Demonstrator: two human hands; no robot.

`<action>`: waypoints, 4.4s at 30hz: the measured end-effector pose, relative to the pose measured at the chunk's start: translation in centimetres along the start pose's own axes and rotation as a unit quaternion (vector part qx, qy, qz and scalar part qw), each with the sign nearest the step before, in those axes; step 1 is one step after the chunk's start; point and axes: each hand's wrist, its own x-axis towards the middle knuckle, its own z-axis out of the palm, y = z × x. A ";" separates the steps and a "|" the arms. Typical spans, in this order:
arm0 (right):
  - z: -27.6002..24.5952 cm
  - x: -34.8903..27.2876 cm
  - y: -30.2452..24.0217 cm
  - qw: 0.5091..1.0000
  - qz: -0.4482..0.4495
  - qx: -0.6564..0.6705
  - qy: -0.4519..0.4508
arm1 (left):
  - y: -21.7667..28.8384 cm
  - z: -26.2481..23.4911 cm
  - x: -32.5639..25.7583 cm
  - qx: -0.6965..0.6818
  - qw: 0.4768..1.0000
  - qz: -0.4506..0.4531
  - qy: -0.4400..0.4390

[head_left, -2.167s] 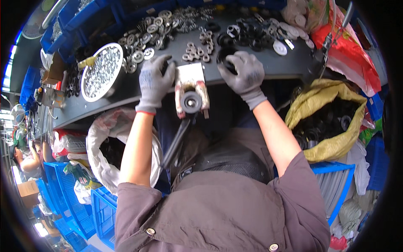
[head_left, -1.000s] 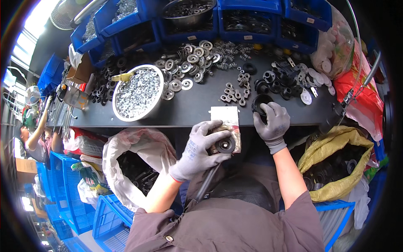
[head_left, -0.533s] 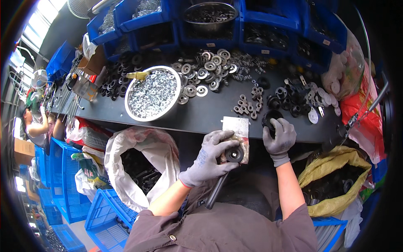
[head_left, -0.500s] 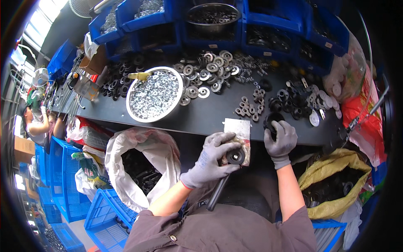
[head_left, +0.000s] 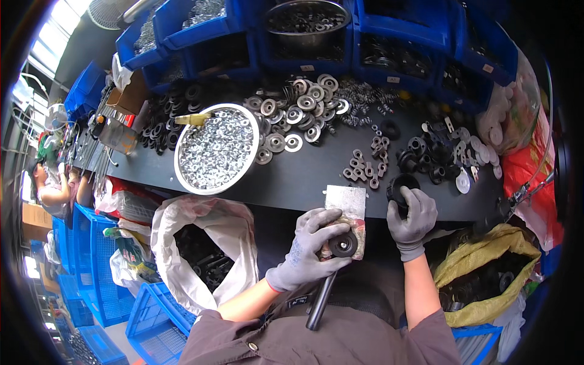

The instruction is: The person assembles caulking guns by fastening piston, trigger, and handle components using small hardware and a pneumatic tool, inserting the push rod, and attaching a metal barrel and end caps to complete the assembly.

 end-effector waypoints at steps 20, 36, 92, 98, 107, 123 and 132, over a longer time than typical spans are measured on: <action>0.2 0.6 0.2 1.000 -0.002 0.008 0.018 | 2.6 -2.9 1.5 0.071 0.995 0.010 -0.075; -0.5 -0.2 0.1 0.999 0.013 0.047 0.019 | 2.6 -3.1 3.1 0.097 0.986 0.063 -0.119; -2.2 0.6 -0.4 0.987 0.047 0.150 -0.040 | 1.9 -2.7 1.7 0.120 0.990 0.040 -0.056; -2.6 0.2 -0.2 0.986 0.056 0.150 -0.055 | 1.8 -2.2 1.3 0.054 0.998 -0.003 -0.033; -2.4 -0.5 -0.1 0.958 0.152 0.242 -0.038 | 1.7 -3.1 1.8 0.081 0.993 -0.004 -0.083; -1.2 1.3 2.7 0.953 0.183 0.230 0.077 | -6.3 -2.4 12.9 0.246 0.969 0.015 -0.004; -1.3 0.9 2.9 0.985 0.105 0.126 0.050 | 1.5 -7.1 16.7 0.175 0.978 0.105 -0.049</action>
